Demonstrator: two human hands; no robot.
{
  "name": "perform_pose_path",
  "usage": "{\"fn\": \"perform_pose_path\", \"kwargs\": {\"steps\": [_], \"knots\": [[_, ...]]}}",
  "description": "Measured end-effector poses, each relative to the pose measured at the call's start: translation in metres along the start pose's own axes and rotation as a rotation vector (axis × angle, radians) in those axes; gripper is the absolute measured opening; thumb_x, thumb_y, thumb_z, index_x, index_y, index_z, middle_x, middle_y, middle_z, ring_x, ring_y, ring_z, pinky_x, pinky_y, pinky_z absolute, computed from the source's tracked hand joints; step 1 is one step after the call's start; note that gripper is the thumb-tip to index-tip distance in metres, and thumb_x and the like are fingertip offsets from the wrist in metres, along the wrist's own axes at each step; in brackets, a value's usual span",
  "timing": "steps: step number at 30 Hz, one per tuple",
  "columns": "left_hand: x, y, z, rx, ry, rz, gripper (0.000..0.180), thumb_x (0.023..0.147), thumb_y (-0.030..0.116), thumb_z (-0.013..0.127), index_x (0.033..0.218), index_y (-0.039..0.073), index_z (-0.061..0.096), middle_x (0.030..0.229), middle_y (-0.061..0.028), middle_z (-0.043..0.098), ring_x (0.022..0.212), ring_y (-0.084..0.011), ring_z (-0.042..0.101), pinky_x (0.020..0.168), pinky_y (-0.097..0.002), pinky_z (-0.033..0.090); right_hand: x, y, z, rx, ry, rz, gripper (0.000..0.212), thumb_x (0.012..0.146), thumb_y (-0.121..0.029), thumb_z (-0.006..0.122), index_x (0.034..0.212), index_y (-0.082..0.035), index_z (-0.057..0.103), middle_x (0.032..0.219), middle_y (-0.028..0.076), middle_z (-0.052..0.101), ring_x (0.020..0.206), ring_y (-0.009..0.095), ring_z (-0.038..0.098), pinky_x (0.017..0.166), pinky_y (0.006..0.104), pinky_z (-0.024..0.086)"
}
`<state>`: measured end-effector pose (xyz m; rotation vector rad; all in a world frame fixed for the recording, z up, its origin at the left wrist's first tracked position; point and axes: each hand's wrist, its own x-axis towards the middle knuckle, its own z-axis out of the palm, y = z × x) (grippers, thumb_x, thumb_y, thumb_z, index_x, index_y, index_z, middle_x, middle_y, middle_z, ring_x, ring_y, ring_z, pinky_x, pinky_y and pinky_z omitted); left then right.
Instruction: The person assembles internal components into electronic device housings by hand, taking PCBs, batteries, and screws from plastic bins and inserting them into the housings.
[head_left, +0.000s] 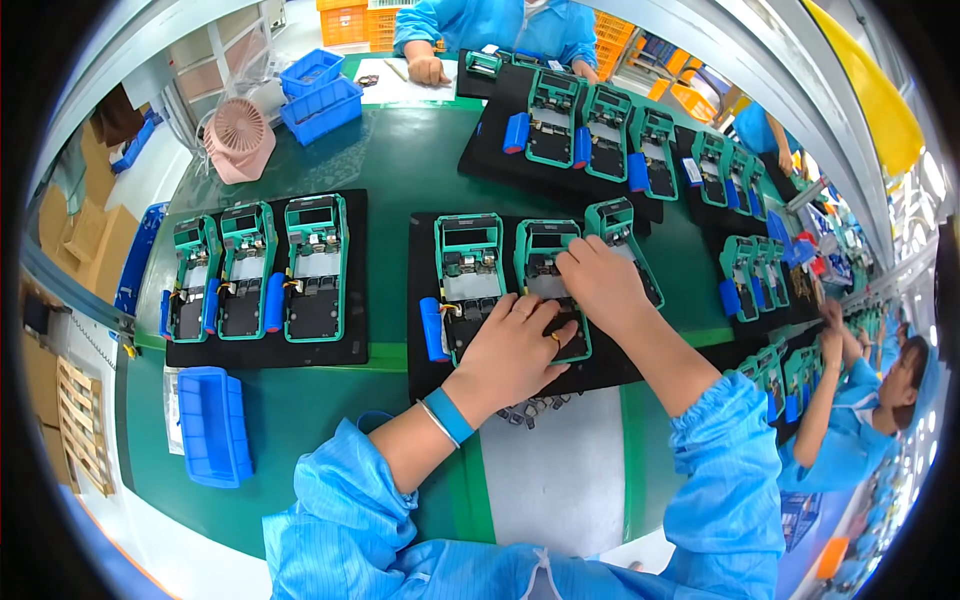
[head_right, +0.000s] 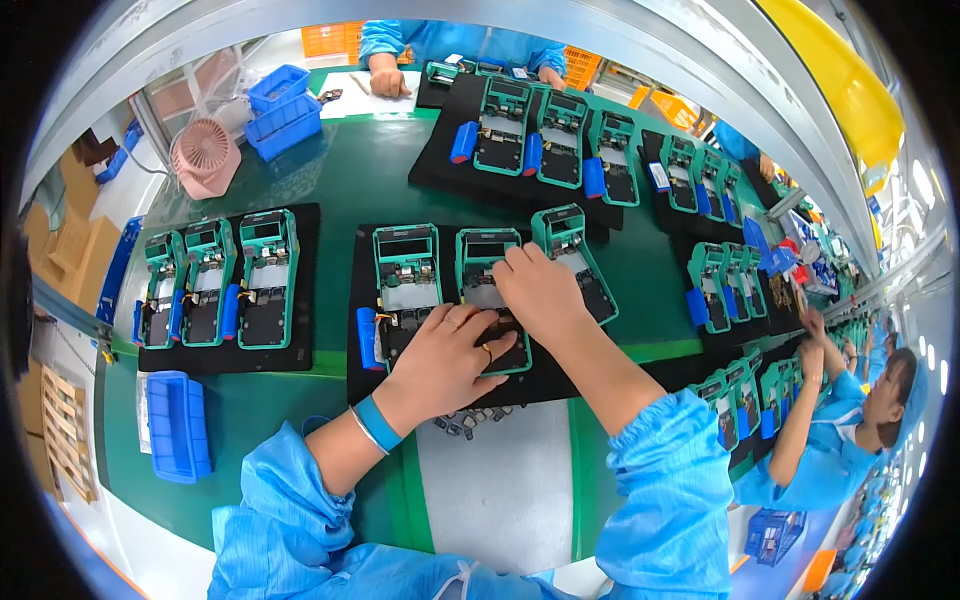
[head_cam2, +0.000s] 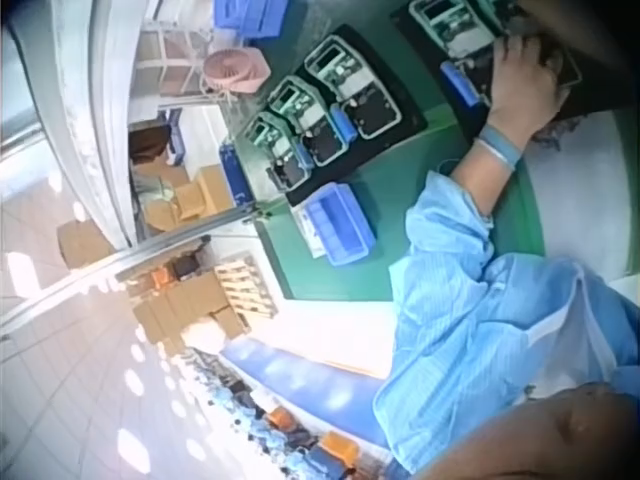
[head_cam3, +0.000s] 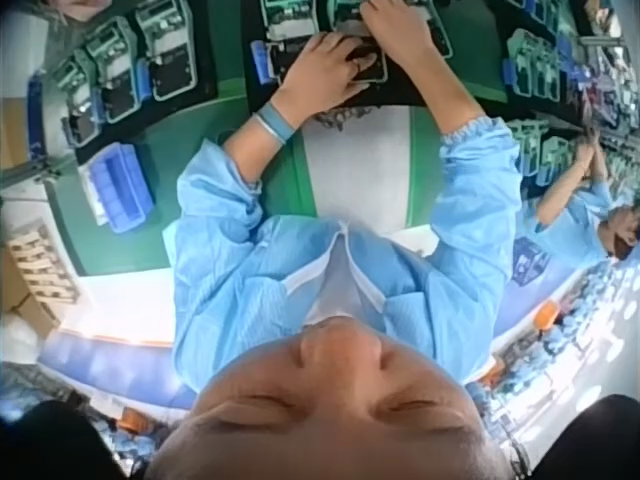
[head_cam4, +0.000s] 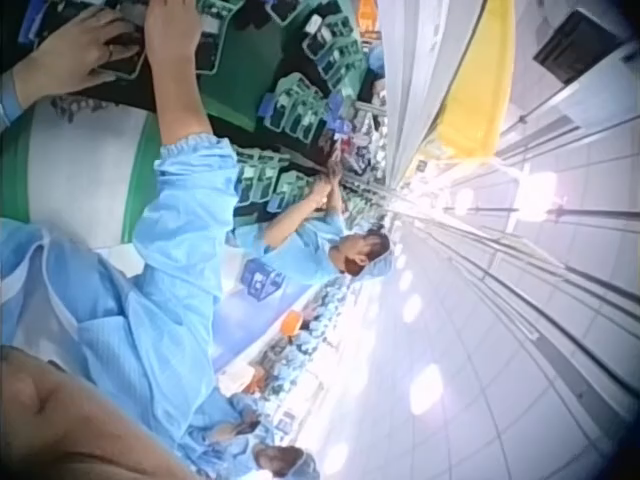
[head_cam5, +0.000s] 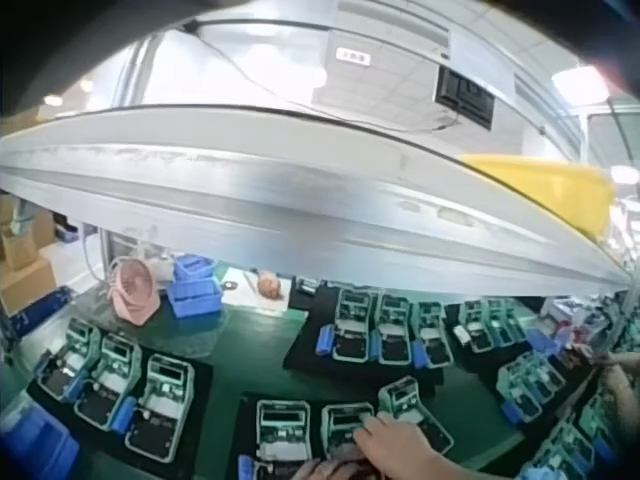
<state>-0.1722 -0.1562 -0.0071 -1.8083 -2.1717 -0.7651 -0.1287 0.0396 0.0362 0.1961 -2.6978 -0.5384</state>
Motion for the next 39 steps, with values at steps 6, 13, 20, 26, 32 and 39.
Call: {"fn": "perform_pose_path", "kwargs": {"steps": [6,13,20,26,32,39], "knots": [[0.000,-0.003,0.000,-0.020,0.022,-0.004,0.049,0.082,0.036,0.076,0.126,0.013,0.069,0.125,-0.0096,0.058,0.124,-0.0290,0.051,0.110,-0.0454,0.038,-0.010,-0.017,-0.018,0.162,0.138,0.127,0.011,0.080,-0.012,0.070,0.086,-0.008,0.062,0.086,0.006,0.058,0.087,0.025,0.062,0.061,0.0362,0.056],[-0.001,-0.003,0.002,-0.028,0.026,0.004,0.046,0.083,0.034,0.075,0.124,0.014,0.070,0.127,-0.0103,0.058,0.124,-0.0306,0.051,0.111,-0.0463,0.038,-0.106,-0.096,-0.054,0.658,0.132,0.033,0.022,0.074,-0.004,0.073,0.094,-0.010,0.068,0.093,0.005,0.065,0.083,0.026,0.064,0.066,0.0372,0.055],[-0.001,-0.002,0.002,-0.001,0.036,0.016,0.047,0.083,0.035,0.075,0.125,0.015,0.071,0.126,-0.0103,0.059,0.123,-0.0302,0.052,0.109,-0.0457,0.038,-0.118,-0.116,-0.041,0.572,-0.069,-0.024,0.025,0.076,-0.010,0.068,0.100,-0.009,0.066,0.097,0.005,0.062,0.090,0.025,0.062,0.072,0.0368,0.056],[0.000,-0.002,0.001,-0.014,0.028,0.026,0.047,0.083,0.035,0.076,0.125,0.014,0.071,0.127,-0.0109,0.059,0.123,-0.0308,0.052,0.109,-0.0471,0.038,-0.107,-0.114,-0.054,0.642,-0.318,0.158,0.010,0.087,-0.014,0.066,0.091,-0.005,0.062,0.095,0.009,0.063,0.092,0.029,0.064,0.072,0.0405,0.056],[0.017,0.007,-0.009,-0.016,0.098,0.018,0.039,0.087,0.031,0.073,0.120,0.010,0.072,0.128,-0.0124,0.061,0.125,-0.0315,0.052,0.111,-0.0516,0.037,-0.128,-0.103,-0.056,0.776,-0.234,0.201,0.013,0.089,-0.017,0.066,0.086,-0.005,0.061,0.090,0.009,0.064,0.090,0.030,0.066,0.071,0.0410,0.056],[0.068,0.029,0.013,-0.038,0.067,0.086,0.044,0.085,0.031,0.074,0.122,0.008,0.068,0.127,-0.0122,0.059,0.125,-0.0314,0.051,0.108,-0.0493,0.038,-0.126,-0.121,-0.061,0.474,-0.163,-0.098,0.008,0.075,-0.015,0.063,0.078,-0.007,0.060,0.079,0.008,0.063,0.079,0.025,0.067,0.066,0.0353,0.057]]}}
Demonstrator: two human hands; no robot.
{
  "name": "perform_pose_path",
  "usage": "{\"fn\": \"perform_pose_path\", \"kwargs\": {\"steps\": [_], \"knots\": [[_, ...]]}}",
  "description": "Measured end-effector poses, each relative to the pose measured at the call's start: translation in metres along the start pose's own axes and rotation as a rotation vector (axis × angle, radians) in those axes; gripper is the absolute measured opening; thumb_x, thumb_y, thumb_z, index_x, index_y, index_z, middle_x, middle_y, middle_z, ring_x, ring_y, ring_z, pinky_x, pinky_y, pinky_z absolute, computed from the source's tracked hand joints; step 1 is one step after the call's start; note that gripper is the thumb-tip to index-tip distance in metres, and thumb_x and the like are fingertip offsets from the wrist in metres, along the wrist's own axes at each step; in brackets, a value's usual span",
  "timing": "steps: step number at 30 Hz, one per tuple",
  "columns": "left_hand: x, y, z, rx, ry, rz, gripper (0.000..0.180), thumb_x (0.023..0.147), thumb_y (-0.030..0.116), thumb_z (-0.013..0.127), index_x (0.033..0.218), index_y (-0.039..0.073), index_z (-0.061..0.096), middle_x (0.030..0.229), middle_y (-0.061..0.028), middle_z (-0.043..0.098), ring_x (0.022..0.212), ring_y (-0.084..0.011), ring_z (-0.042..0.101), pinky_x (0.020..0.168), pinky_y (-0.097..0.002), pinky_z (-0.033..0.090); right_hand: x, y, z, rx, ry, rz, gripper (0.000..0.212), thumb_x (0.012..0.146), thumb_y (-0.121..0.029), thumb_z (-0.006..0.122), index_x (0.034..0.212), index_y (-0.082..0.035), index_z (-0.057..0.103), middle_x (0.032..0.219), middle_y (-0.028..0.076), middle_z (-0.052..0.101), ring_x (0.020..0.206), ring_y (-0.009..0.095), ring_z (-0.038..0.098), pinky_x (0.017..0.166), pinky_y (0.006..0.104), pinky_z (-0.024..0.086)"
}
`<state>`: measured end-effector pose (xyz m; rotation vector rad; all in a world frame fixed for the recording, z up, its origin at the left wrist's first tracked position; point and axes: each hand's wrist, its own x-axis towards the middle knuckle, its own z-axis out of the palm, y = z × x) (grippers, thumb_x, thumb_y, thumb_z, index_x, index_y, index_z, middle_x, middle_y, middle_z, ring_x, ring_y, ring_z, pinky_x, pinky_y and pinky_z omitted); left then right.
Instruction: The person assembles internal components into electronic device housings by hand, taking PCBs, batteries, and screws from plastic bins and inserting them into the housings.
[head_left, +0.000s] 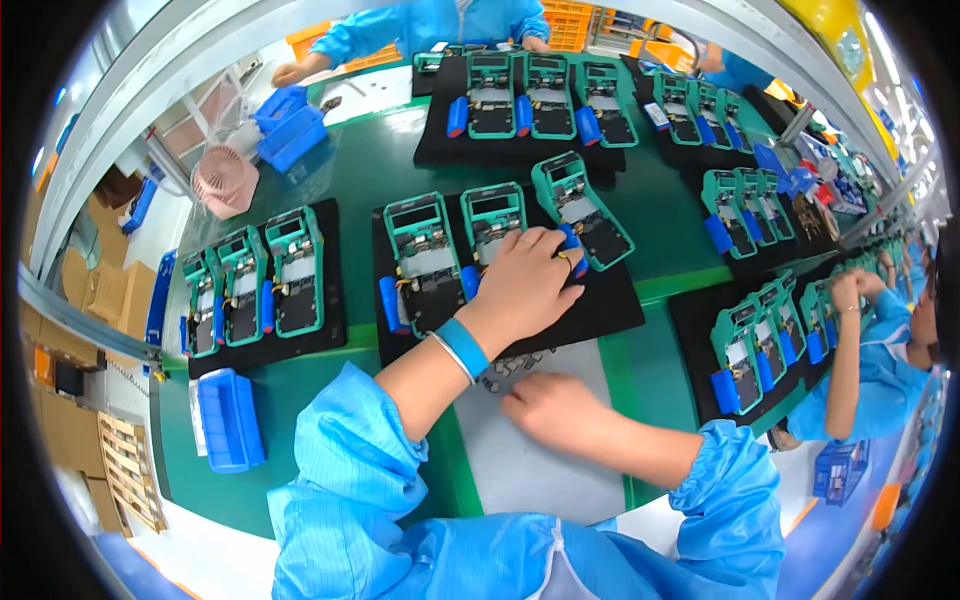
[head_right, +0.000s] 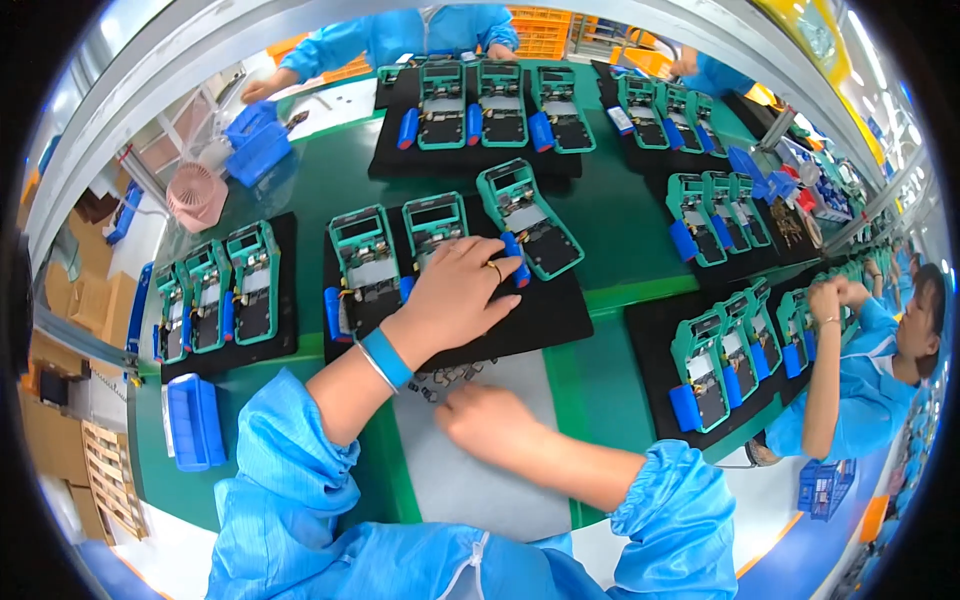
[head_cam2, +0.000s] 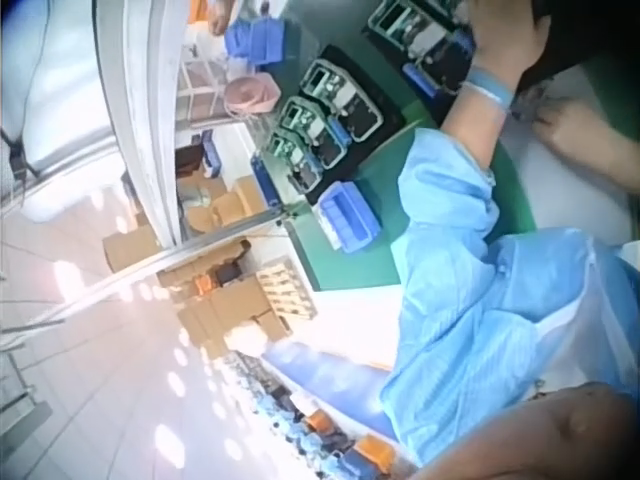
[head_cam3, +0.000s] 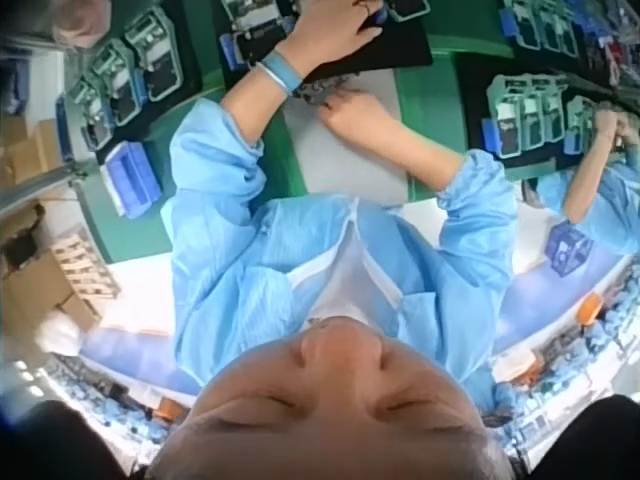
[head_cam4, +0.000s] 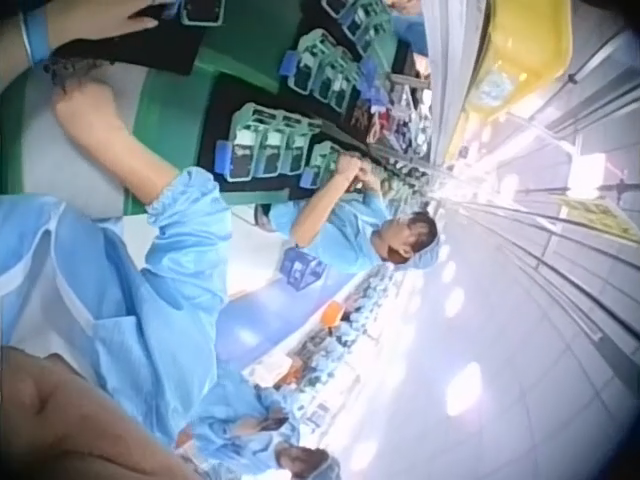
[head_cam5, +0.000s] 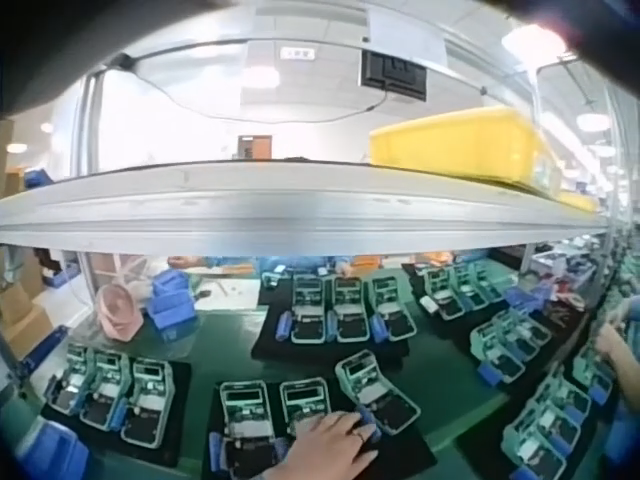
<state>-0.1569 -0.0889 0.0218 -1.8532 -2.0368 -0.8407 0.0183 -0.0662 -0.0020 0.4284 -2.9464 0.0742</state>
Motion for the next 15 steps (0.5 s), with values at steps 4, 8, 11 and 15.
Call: {"fn": "perform_pose_path", "kwargs": {"steps": [4,8,11,15], "knots": [[0.024,0.024,0.025,0.096,-0.153,0.027,0.061,0.086,0.034,0.074,0.138,0.007,0.057,0.143,-0.0223,0.050,0.136,-0.0379,0.044,0.112,-0.0533,0.037,0.010,-0.018,0.013,-0.135,-0.065,0.074,0.013,0.072,-0.015,0.063,0.080,-0.006,0.067,0.079,0.010,0.067,0.071,0.024,0.068,0.055,0.0361,0.056],[0.044,0.027,0.057,0.178,-0.063,-0.030,0.068,0.085,0.038,0.075,0.140,0.005,0.054,0.138,-0.0259,0.052,0.133,-0.0417,0.045,0.113,-0.0519,0.036,0.013,-0.026,0.011,-0.049,-0.082,0.108,0.013,0.072,-0.014,0.066,0.079,-0.004,0.069,0.074,0.012,0.066,0.071,0.027,0.069,0.055,0.0373,0.057],[0.057,0.019,0.082,0.221,-0.038,-0.070,0.062,0.085,0.039,0.075,0.134,0.003,0.060,0.128,-0.0250,0.058,0.125,-0.0398,0.051,0.111,-0.0500,0.037,-0.005,0.004,-0.028,0.156,-0.185,0.080,0.013,0.076,-0.013,0.065,0.085,-0.004,0.068,0.078,0.013,0.066,0.074,0.030,0.069,0.061,0.0385,0.058],[0.037,0.011,0.073,0.306,-0.079,-0.042,0.053,0.086,0.036,0.072,0.127,0.004,0.066,0.123,-0.0226,0.061,0.120,-0.0369,0.052,0.110,-0.0472,0.039,-0.030,0.045,-0.093,0.300,0.114,0.197,0.009,0.079,-0.009,0.071,0.087,-0.008,0.067,0.081,0.009,0.065,0.079,0.029,0.068,0.068,0.0397,0.057]]}}
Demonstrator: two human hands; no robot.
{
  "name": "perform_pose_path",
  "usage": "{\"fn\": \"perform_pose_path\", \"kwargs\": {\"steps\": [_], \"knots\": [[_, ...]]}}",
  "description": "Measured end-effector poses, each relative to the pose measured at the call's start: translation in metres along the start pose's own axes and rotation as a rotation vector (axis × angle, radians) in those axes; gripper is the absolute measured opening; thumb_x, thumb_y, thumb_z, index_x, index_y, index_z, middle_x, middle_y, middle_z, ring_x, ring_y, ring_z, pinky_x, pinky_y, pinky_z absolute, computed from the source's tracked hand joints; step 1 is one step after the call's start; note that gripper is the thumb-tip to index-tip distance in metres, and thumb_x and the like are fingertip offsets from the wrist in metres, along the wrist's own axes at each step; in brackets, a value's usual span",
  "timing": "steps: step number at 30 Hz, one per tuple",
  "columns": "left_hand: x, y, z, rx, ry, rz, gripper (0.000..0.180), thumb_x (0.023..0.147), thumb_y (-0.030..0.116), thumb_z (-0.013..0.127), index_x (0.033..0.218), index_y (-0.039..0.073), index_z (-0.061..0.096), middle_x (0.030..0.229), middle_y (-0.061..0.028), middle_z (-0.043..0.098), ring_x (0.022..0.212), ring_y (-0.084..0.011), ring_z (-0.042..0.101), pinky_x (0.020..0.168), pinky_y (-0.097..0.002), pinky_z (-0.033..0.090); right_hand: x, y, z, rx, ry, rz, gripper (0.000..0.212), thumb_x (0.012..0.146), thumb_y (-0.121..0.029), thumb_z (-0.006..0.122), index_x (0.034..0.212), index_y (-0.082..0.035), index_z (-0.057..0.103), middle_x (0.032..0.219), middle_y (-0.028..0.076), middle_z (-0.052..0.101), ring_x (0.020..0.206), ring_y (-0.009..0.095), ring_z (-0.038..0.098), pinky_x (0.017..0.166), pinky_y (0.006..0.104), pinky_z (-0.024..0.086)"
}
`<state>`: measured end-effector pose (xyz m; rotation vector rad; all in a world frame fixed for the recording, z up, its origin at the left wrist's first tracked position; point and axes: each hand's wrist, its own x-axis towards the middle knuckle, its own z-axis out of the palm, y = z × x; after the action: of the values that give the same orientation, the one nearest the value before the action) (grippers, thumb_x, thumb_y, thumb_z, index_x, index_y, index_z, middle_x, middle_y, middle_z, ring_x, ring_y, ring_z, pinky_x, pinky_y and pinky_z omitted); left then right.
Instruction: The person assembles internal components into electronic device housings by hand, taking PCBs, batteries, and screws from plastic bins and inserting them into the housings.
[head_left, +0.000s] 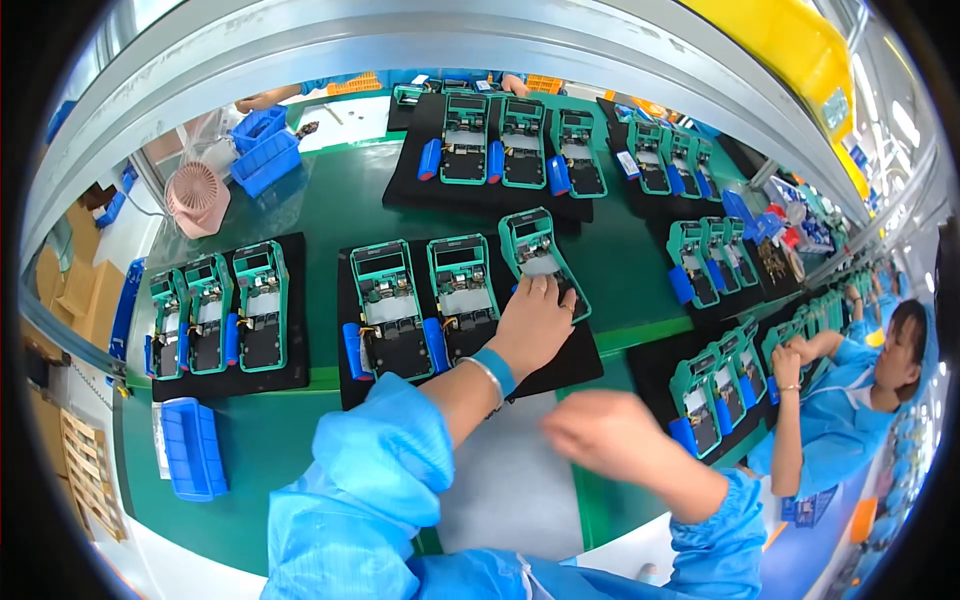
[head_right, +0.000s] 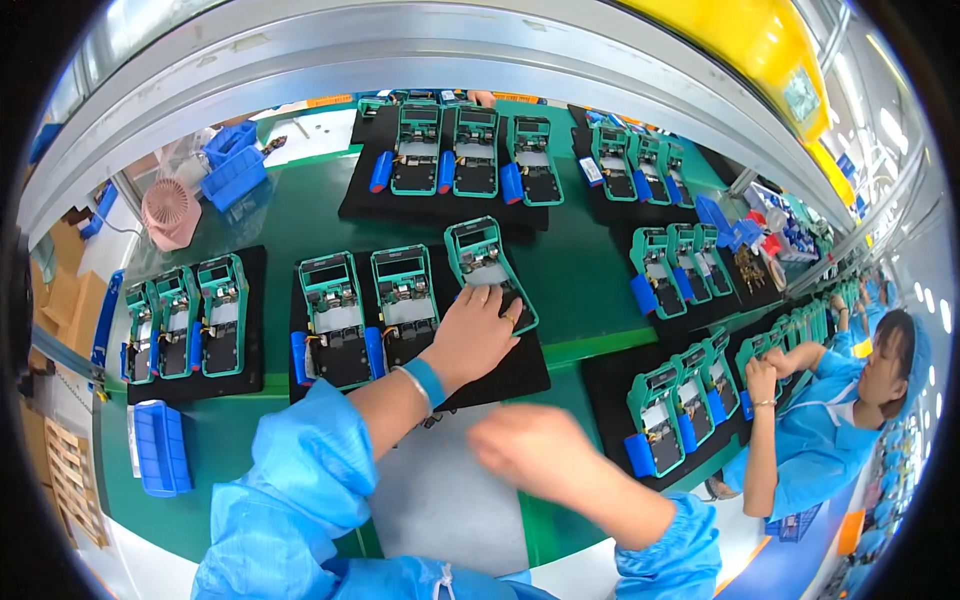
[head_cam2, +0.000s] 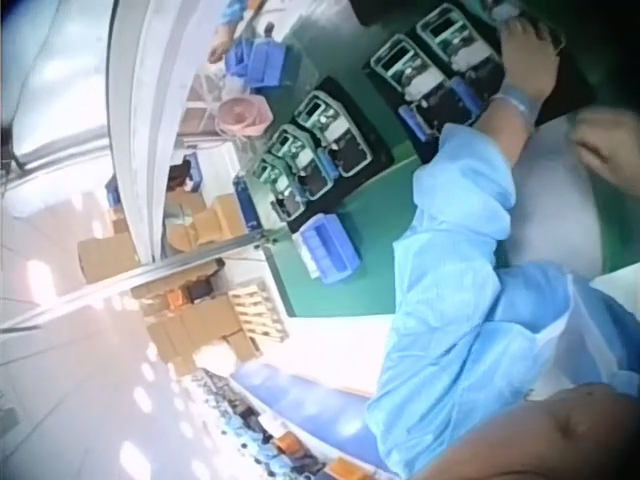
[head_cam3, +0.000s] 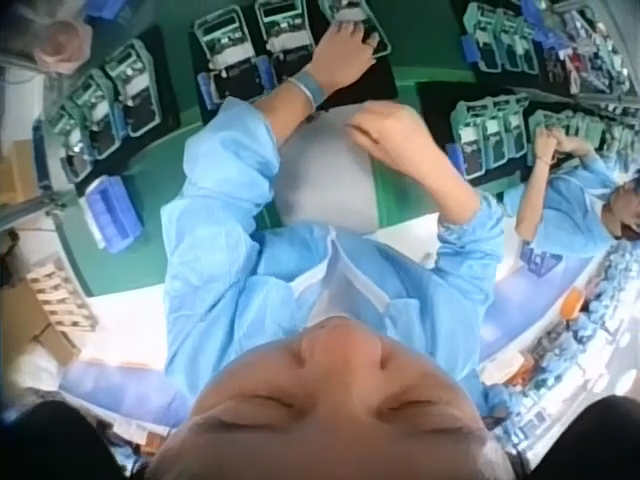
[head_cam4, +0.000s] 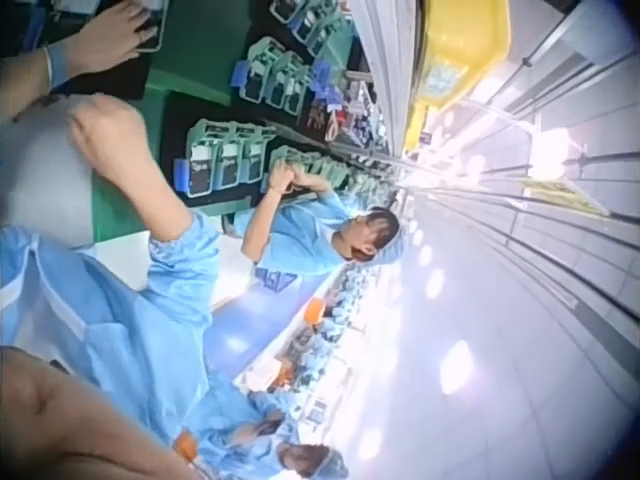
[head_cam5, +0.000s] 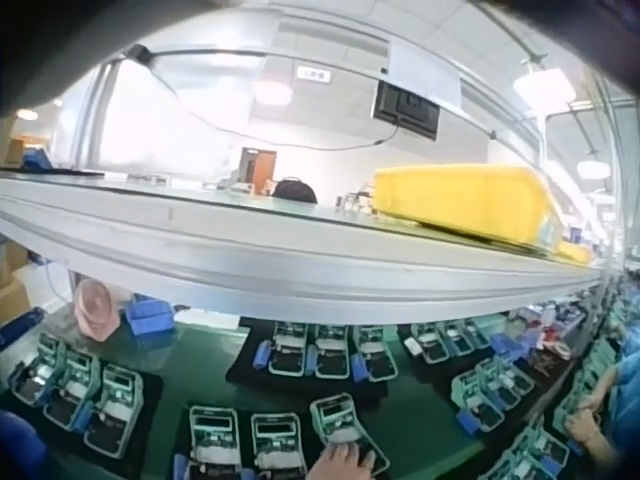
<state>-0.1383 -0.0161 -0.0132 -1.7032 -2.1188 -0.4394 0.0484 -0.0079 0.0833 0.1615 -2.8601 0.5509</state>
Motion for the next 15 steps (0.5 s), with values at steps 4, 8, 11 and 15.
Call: {"fn": "perform_pose_path", "kwargs": {"steps": [4,8,11,15], "knots": [[-0.028,-0.008,-0.025,-0.118,-0.017,0.147,0.054,0.089,0.033,0.069,0.136,0.007,0.060,0.131,-0.0199,0.058,0.125,-0.0355,0.050,0.111,-0.0469,0.038,0.019,0.045,-0.032,-0.105,0.322,0.115,0.012,0.078,-0.004,0.077,0.089,-0.007,0.072,0.084,0.007,0.064,0.078,0.027,0.066,0.066,0.0374,0.054],[-0.044,-0.009,-0.032,-0.188,-0.022,0.170,0.056,0.086,0.029,0.073,0.136,0.008,0.059,0.134,-0.0205,0.055,0.129,-0.0357,0.047,0.114,-0.0482,0.035,0.054,0.113,0.002,-0.314,0.457,-0.089,0.013,0.076,-0.003,0.076,0.087,-0.007,0.072,0.081,0.004,0.059,0.076,0.023,0.063,0.062,0.0335,0.053],[-0.042,-0.004,-0.028,-0.225,-0.005,0.169,0.058,0.084,0.027,0.075,0.136,0.008,0.059,0.136,-0.0213,0.053,0.129,-0.0358,0.046,0.116,-0.0489,0.033,0.068,0.138,0.014,-0.499,0.324,-0.157,0.015,0.075,-0.006,0.078,0.087,-0.008,0.071,0.082,0.002,0.058,0.077,0.021,0.062,0.061,0.0336,0.053],[-0.046,-0.006,-0.026,-0.256,0.026,0.169,0.058,0.083,0.027,0.076,0.136,0.008,0.059,0.136,-0.0219,0.052,0.130,-0.0357,0.046,0.115,-0.0490,0.034,0.083,0.150,0.025,-0.530,0.282,-0.180,0.014,0.075,-0.006,0.077,0.086,-0.008,0.069,0.081,0.002,0.057,0.077,0.021,0.061,0.060,0.0330,0.053]]}}
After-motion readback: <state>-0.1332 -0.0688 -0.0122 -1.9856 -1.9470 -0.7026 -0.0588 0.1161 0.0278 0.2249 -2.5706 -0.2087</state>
